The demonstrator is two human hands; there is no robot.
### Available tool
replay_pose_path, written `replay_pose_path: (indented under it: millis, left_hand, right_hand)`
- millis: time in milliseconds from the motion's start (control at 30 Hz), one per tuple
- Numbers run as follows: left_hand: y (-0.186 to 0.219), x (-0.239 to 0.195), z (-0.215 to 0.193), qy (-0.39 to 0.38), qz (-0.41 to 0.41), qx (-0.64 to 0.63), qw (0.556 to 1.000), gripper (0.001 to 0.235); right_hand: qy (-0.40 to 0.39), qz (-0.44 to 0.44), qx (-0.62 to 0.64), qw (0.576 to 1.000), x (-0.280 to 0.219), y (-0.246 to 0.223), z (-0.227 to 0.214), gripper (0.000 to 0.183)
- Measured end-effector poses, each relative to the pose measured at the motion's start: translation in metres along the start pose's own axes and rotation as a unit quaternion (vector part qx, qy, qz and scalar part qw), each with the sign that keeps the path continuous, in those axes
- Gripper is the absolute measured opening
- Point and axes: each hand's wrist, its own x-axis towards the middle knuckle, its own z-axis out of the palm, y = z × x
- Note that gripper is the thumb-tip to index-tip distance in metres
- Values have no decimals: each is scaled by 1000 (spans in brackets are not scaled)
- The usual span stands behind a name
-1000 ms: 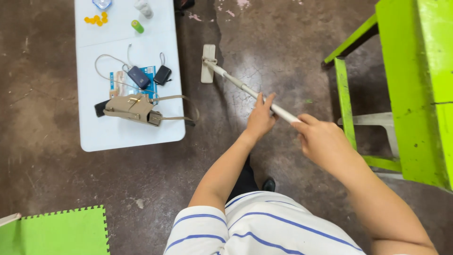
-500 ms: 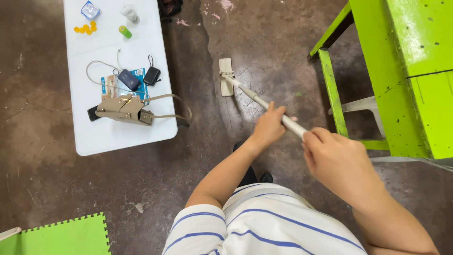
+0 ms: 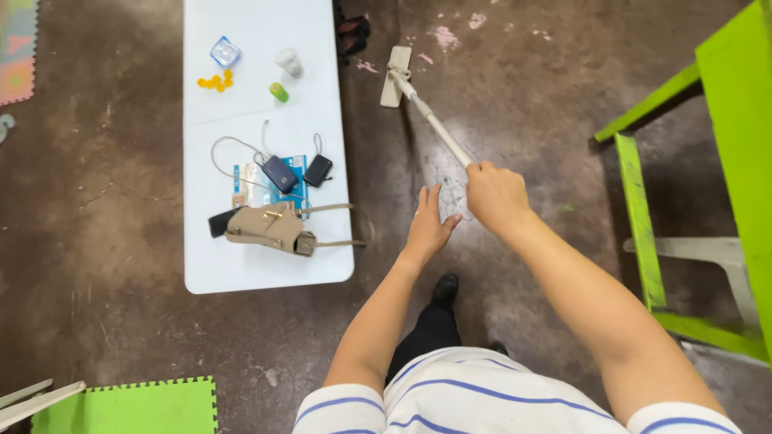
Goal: The person mops the floor using a flat mop, moving around a white table and green furniture. They clean the area between the table and a green cabinet, then continue mopping near a green desk and white chair.
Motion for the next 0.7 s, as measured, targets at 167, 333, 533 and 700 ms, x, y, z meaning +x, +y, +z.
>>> replay_pose_path:
  millis: [167, 333, 533, 700]
  left_hand:
    - [-41, 27, -36, 11, -42, 31, 999, 81]
    - [-60, 41, -49, 19, -59, 36, 997, 81]
    - [-49, 47, -28, -10, -38, 48, 998, 75]
    - [-12, 50, 22, -34, 19, 48, 998, 80]
  right_hand:
    - [-128, 55, 95, 986, 98, 18, 110, 26]
    - [-200, 129, 116, 964, 107, 36, 145, 39]
    - [-252, 149, 88, 952, 70, 62, 80, 58]
    - [-288, 130, 44, 948, 5, 69, -14, 68]
